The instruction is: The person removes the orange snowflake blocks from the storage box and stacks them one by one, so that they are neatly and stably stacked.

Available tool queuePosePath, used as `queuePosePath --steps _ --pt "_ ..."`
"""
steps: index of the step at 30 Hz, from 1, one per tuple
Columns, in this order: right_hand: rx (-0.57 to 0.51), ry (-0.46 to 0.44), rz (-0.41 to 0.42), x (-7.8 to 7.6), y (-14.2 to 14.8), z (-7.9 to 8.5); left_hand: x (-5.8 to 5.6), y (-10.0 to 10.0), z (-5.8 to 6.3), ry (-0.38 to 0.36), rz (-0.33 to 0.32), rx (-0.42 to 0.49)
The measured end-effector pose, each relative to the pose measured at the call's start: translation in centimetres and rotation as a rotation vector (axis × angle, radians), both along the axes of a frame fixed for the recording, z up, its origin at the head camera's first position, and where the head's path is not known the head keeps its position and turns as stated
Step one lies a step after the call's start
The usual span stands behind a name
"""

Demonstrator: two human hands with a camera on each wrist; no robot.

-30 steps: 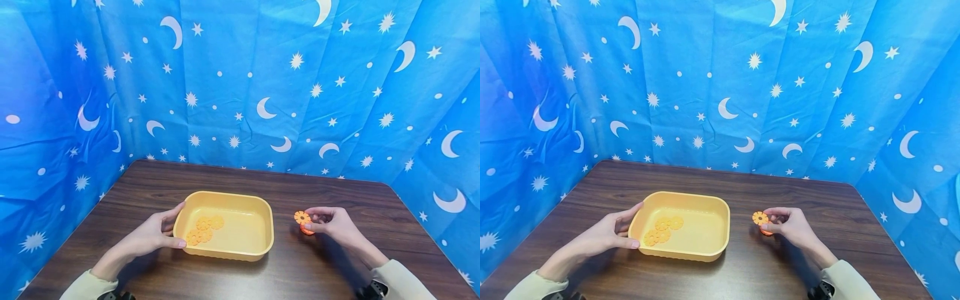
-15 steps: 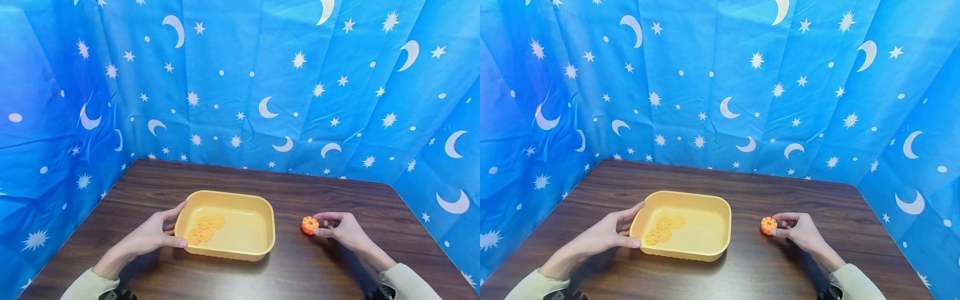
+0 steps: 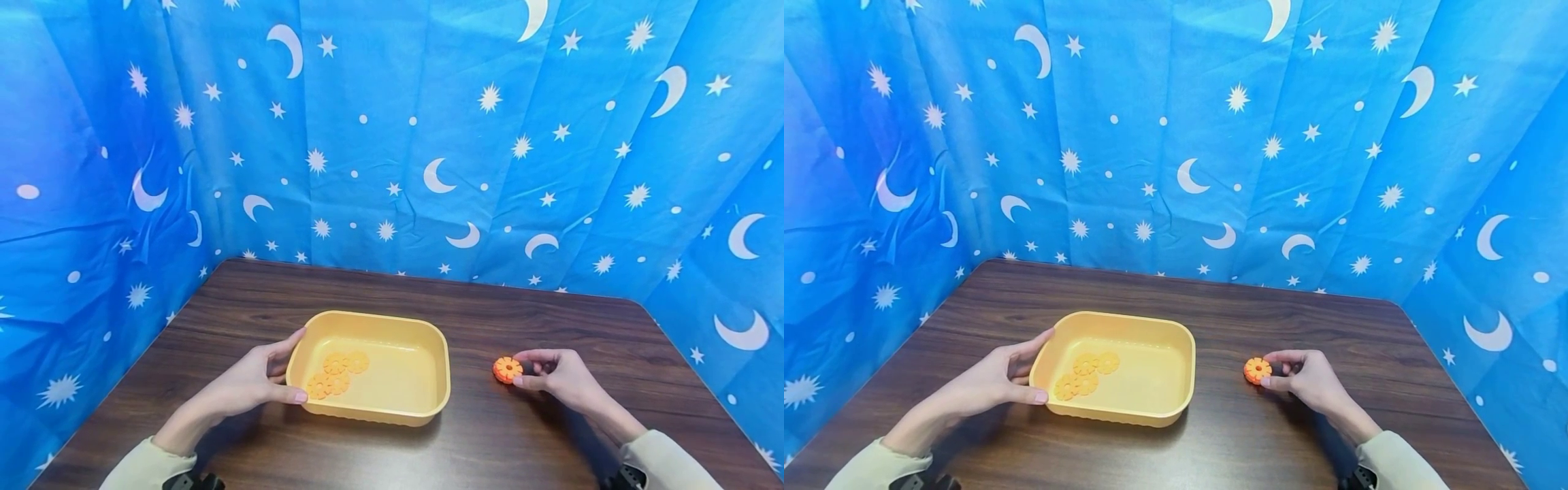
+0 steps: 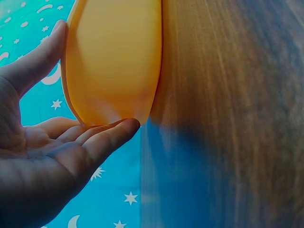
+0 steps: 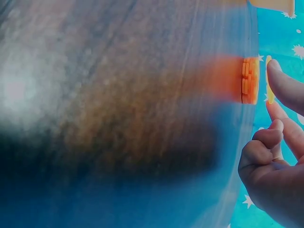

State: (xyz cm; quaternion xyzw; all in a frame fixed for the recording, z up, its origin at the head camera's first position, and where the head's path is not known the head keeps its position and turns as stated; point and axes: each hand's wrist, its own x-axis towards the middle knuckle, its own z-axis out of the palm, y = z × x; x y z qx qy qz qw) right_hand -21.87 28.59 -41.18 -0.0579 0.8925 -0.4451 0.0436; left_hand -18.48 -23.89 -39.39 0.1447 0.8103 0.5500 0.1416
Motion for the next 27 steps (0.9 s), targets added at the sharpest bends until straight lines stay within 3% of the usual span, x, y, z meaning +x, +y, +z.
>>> queuePosePath --steps 22,27 --pt "0.042 0.003 -0.024 -0.53 0.0 -0.58 0.09 0.04 0.17 0.0 0.001 -0.005" --pt "0.036 0.024 0.001 -0.48 0.03 -0.53 0.1 -0.03 0.1 0.008 0.0 -0.004"
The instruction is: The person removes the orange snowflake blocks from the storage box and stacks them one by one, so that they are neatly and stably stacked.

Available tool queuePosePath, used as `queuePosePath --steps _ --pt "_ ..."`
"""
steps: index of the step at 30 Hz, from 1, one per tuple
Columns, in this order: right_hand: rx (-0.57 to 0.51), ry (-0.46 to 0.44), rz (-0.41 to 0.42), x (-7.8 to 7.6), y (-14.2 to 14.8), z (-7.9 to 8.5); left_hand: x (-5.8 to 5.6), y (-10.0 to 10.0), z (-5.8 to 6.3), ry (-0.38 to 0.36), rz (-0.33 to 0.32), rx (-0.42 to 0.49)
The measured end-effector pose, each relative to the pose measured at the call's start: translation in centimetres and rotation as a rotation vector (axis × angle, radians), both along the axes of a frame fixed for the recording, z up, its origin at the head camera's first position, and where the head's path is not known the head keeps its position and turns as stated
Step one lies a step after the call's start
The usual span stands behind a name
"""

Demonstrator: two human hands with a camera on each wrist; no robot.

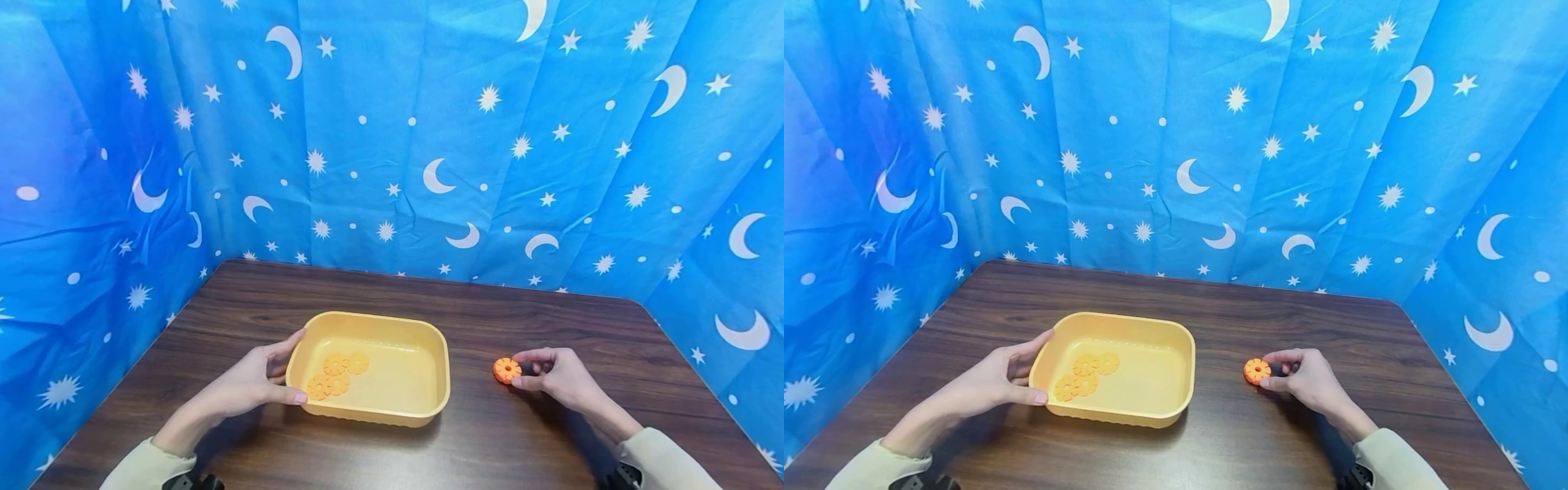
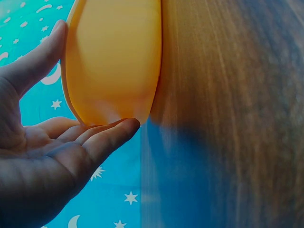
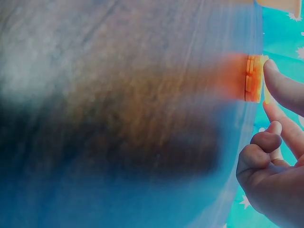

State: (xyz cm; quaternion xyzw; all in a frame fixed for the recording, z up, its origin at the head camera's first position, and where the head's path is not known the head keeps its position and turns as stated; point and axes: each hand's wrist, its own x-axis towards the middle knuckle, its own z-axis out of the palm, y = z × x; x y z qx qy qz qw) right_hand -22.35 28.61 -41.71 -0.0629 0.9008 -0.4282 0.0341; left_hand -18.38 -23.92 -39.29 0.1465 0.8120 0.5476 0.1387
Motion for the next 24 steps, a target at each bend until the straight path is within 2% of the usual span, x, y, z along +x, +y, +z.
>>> queuePosePath --steps 24 --pt "-0.03 -0.002 0.014 0.34 -0.11 0.38 -0.06 0.01 -0.11 0.014 -0.007 0.006"
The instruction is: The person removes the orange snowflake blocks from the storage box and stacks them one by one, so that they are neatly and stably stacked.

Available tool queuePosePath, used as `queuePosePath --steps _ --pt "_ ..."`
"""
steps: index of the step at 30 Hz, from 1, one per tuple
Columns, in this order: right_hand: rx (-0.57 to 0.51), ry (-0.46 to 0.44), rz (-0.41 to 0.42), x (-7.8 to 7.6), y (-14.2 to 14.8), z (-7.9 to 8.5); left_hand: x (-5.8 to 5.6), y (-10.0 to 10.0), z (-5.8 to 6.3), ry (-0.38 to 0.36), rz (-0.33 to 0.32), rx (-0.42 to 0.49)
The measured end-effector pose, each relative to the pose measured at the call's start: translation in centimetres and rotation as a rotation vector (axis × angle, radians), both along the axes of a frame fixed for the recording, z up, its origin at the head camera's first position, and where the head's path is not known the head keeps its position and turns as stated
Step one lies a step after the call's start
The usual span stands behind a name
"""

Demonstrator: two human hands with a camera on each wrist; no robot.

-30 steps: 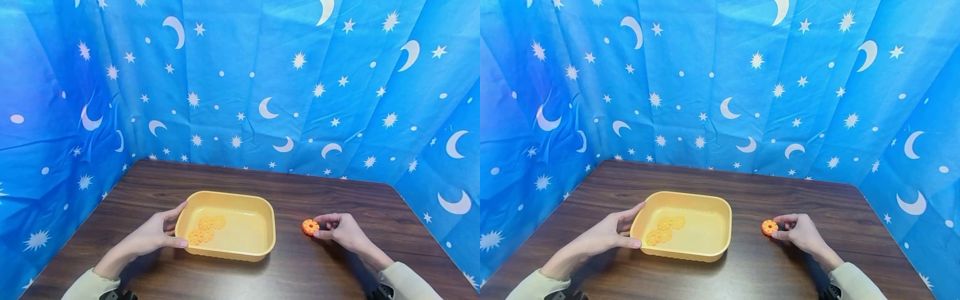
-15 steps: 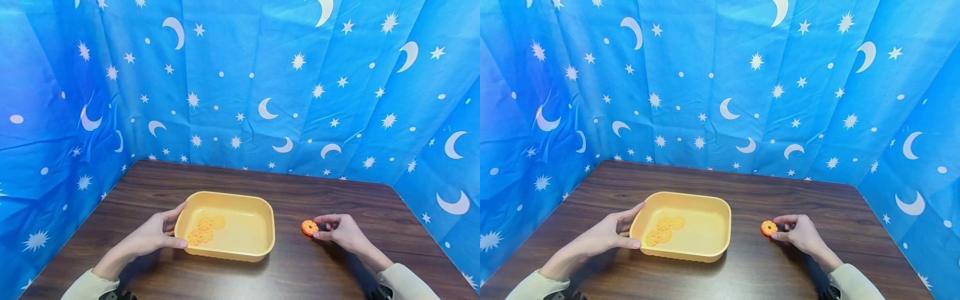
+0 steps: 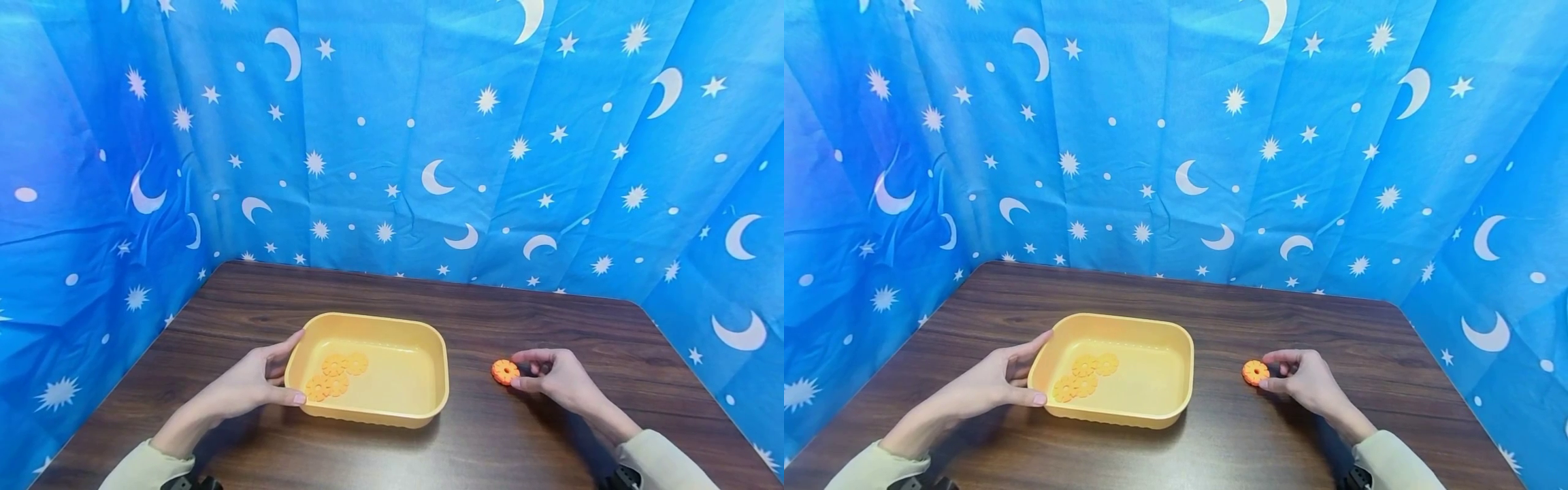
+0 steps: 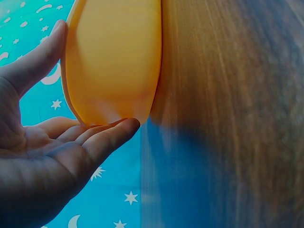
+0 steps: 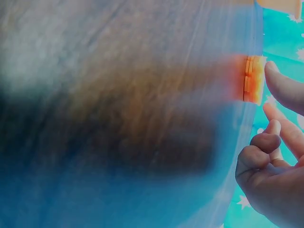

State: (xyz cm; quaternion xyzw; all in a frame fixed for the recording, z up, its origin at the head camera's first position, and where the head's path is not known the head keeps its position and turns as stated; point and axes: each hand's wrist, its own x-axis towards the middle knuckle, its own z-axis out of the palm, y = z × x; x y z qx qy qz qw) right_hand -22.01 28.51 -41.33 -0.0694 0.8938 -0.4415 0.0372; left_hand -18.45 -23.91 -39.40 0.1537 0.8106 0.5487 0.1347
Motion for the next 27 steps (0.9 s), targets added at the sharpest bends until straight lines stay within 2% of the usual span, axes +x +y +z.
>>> queuePosePath --steps 4,10,17,27 --pt "-0.016 0.028 0.005 -0.1 -0.3 0.3 0.0 0.0 0.1 -0.002 -0.002 0.003" --pt "-0.006 0.068 0.034 -0.2 -1.5 1.7 0.0 0.0 0.2 -0.003 -0.008 0.007" --pt "0.019 0.158 0.119 -0.6 -4.0 3.6 0.0 -0.1 0.0 0.0 -0.003 0.001" --pt "0.03 0.203 0.22 -0.7 -8.3 5.7 0.1 -0.1 0.0 -0.009 -0.006 0.01"
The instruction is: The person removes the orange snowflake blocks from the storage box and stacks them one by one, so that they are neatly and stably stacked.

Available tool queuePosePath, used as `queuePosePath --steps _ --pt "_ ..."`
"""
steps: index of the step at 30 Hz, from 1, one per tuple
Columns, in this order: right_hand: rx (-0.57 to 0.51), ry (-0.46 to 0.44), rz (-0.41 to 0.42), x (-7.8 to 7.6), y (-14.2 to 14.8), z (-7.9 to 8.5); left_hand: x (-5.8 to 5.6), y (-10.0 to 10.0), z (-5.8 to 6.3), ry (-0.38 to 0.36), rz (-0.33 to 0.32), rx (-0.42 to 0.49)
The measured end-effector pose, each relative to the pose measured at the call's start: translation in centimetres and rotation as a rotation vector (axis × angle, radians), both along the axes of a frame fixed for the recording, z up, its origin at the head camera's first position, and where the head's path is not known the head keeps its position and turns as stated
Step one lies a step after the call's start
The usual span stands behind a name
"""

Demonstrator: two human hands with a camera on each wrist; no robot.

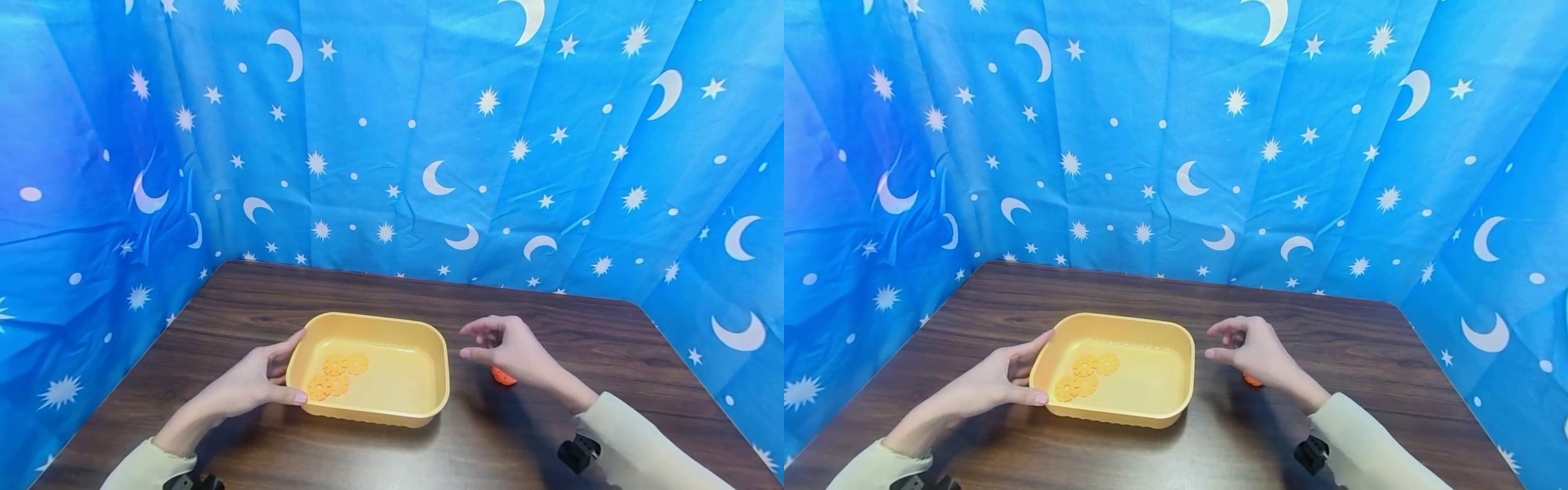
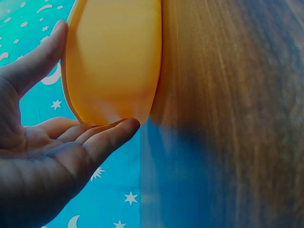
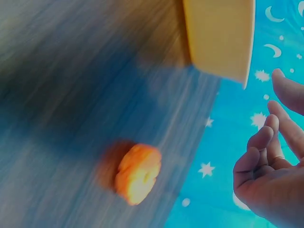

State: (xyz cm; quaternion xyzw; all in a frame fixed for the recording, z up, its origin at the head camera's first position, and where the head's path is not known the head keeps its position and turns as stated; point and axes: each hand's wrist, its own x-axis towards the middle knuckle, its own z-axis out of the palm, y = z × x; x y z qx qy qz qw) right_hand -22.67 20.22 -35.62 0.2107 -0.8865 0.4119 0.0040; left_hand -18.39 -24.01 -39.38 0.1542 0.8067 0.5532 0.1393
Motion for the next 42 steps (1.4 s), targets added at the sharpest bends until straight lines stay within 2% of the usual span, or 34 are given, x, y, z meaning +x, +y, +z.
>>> queuePosePath --steps 10,24,31,42 --pt "-0.052 0.015 0.082 -0.5 -4.0 0.4 -0.1 0.0 -0.1 0.004 -0.01 0.011" --pt "-0.015 0.058 0.166 -1.0 -8.1 -0.1 -0.2 0.1 -0.1 0.008 0.003 -0.004" --pt "-0.021 0.053 0.196 -1.3 -9.5 -0.6 -0.1 0.2 0.1 0.005 0.007 -0.011" --pt "-0.019 -0.015 0.236 -1.6 -11.3 -1.9 -0.1 0.2 0.0 -0.009 0.012 -0.009"
